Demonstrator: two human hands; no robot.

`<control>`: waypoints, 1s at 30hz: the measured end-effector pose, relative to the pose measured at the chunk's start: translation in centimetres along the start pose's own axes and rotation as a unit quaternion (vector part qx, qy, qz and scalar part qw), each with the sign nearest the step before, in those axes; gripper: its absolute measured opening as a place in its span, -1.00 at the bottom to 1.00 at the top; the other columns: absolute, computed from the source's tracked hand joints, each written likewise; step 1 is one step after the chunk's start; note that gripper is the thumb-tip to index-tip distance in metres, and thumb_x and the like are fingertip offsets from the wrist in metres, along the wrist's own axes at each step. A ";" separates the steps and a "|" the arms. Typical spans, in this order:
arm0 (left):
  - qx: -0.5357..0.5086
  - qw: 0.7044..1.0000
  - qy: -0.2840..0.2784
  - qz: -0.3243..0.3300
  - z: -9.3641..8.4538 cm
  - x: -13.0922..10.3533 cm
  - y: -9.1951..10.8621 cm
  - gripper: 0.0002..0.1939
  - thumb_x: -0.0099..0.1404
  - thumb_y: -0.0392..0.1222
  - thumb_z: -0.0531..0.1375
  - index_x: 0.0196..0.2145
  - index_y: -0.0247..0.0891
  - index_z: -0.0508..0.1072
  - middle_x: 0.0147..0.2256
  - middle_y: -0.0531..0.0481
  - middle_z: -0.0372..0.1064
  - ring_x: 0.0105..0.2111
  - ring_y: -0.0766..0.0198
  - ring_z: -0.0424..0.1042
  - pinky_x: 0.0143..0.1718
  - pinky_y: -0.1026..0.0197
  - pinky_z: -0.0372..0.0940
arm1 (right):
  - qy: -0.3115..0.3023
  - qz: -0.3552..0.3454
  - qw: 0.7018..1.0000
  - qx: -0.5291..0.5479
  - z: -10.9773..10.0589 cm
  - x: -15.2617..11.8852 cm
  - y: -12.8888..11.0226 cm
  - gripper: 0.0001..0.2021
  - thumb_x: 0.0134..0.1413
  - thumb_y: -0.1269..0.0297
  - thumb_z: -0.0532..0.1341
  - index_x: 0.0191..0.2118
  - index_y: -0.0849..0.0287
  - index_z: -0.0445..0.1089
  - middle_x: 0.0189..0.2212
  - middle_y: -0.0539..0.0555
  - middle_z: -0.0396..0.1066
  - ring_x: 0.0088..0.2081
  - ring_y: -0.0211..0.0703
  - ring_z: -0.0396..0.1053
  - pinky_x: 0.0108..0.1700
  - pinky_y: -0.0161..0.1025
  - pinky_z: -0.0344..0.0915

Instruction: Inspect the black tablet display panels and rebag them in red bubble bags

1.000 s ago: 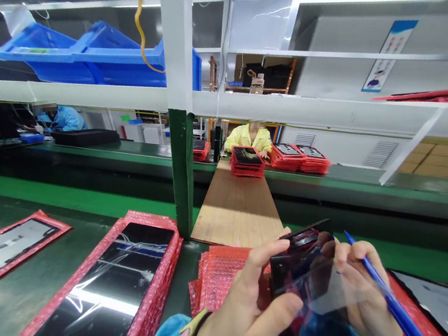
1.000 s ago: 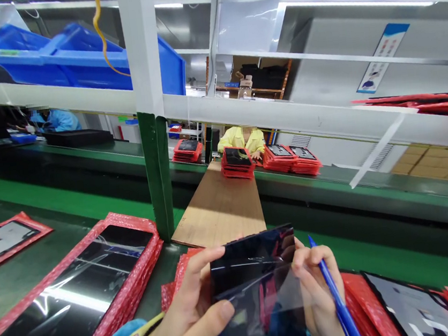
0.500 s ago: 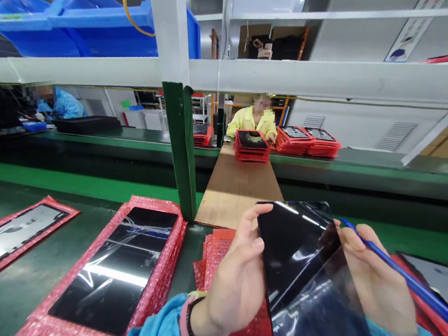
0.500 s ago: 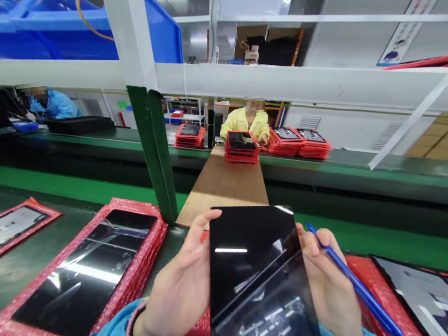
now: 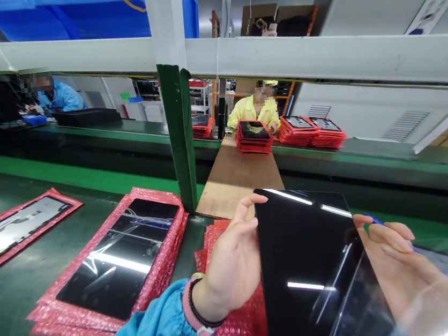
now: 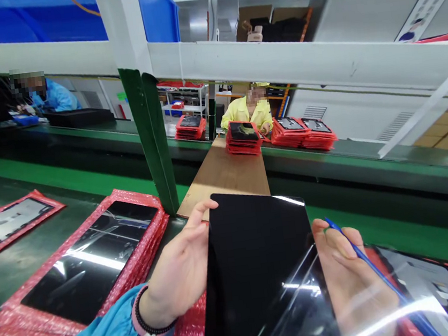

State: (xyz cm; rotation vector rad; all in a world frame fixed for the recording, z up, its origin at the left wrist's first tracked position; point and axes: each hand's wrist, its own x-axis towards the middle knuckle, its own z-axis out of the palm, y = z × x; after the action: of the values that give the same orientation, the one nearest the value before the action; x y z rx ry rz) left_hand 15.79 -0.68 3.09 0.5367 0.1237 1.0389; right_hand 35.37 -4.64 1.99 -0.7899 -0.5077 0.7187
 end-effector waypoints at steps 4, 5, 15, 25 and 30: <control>-0.014 1.000 -0.012 0.002 -0.3 0.1 -0.1 -0.75 0.30 -0.38 -0.02 -0.12 -0.16 0.31 -0.21 0.04 0.44 -0.13 0.23 0.46 0.06 0.09 0.21 | -0.003 0.081 0.994 0.069 -0.1 0.4 0.1 -0.70 -0.38 0.58 0.21 -0.49 0.06 0.17 -0.55 -0.16 0.06 -0.30 -0.29 0.32 0.39 -0.17 -0.39; -0.018 1.000 -0.014 0.003 -0.3 0.1 -0.1 -0.74 0.30 -0.38 -0.02 -0.11 -0.15 0.31 -0.19 0.04 0.44 -0.11 0.21 0.45 0.07 0.07 0.21 | -0.005 0.086 0.994 0.065 -0.2 0.6 0.2 -0.70 -0.38 0.58 0.23 -0.49 0.06 0.17 -0.55 -0.16 0.07 -0.30 -0.29 0.32 0.39 -0.17 -0.34; 0.018 0.999 0.028 0.025 0.2 -0.3 0.0 -0.56 0.22 -0.34 0.01 0.05 -0.16 0.34 0.01 0.06 0.41 0.11 0.16 0.29 0.20 0.08 0.06 | 0.020 0.169 0.985 -0.023 -1.0 2.4 3.0 -0.69 -0.46 0.49 0.34 -0.49 0.08 0.24 -0.56 -0.18 0.18 -0.31 -0.28 0.37 0.21 -0.21 0.17; 0.079 0.996 -0.004 0.043 -0.4 -0.7 -0.6 -0.49 0.32 -0.25 0.03 0.22 -0.06 0.23 0.28 0.20 0.09 0.35 0.23 -0.21 0.34 0.10 -0.40 | 0.074 0.173 0.978 -0.094 -1.9 2.3 3.0 -0.47 -0.54 0.43 0.44 -0.24 0.01 0.42 -0.32 -0.09 0.43 -0.35 -0.26 0.43 -0.44 -0.43 0.44; 0.096 0.992 -0.040 0.070 -0.5 -1.1 -1.0 -0.48 0.38 -0.17 -0.01 0.28 -0.01 0.09 0.34 0.25 -0.13 0.36 0.31 -0.34 0.34 0.15 -0.39 | 0.096 0.125 0.979 -0.130 -2.9 2.2 2.9 -0.36 -0.65 0.34 0.48 -0.19 -0.04 0.46 -0.06 -0.09 0.43 0.07 -0.18 0.32 -0.31 -0.58 0.41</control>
State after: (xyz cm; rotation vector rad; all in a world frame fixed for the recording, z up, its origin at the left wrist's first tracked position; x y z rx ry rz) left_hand 15.86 -1.79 2.05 0.7698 0.1173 1.1472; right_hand 37.58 -2.96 -1.72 -1.1705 -0.3336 0.8076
